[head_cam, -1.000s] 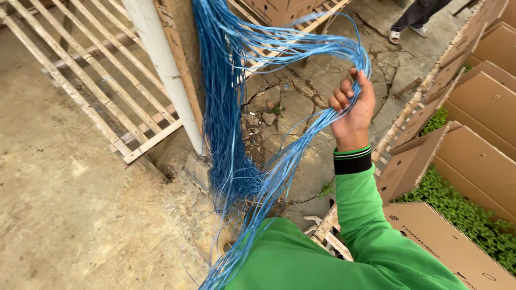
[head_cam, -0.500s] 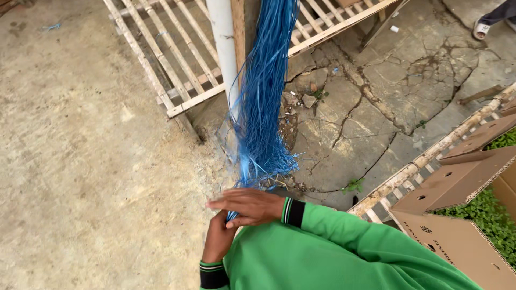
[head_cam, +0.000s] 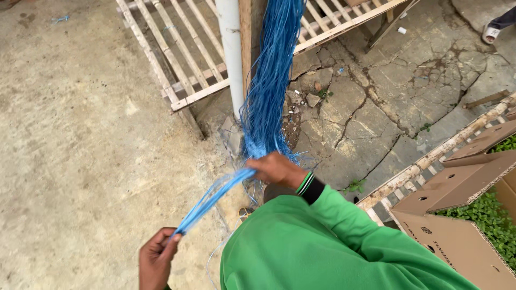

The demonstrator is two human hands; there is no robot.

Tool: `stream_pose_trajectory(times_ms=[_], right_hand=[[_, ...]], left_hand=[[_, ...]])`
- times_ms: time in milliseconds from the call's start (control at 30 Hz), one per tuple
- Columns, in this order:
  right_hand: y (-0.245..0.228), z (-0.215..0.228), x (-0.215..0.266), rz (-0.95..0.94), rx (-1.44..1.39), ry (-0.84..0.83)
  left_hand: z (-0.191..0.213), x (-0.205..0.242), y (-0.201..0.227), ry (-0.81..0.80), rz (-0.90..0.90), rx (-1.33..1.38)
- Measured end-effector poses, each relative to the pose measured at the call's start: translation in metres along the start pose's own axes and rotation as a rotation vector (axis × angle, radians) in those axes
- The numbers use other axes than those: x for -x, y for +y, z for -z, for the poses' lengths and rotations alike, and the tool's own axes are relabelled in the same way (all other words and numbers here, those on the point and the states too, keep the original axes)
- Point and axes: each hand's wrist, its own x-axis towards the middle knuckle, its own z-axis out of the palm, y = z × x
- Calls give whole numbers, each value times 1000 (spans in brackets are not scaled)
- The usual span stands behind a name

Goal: The person handles small green seedlings in cardboard boxes, moving them by hand across several boxes. Then the person picks up a bundle of blue string and untangles it by hand.

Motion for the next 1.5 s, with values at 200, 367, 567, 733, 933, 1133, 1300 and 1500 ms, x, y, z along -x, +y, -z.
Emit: stream_pose_trajectory(times_ms=[200, 367, 567, 733, 933, 1133, 1300, 1500], right_hand=[[59, 85, 35, -250, -14, 528], [60, 104, 56, -718, -124, 812], [0, 38, 11, -596, -239, 510], [-84, -21, -23, -265, -523, -61], [-100, -18, -17, -157, -307, -306], [-68, -13, 7, -314, -300, -386], [-44, -24, 24, -424, -279, -382], [-39, -17, 25, -473, -278, -351]], left_hand=[[104, 50, -70, 302, -286, 400], [117, 81, -85, 348, -271, 475], [-30, 44, -29, 157, 98, 399], [-150, -4, 56, -421, -83, 548], [-142, -26, 89, -172, -179, 989], [-91, -24, 96, -58, -176, 1084], [-83, -20, 109, 26, -164, 1007], [-88, -18, 119, 141, -204, 921]])
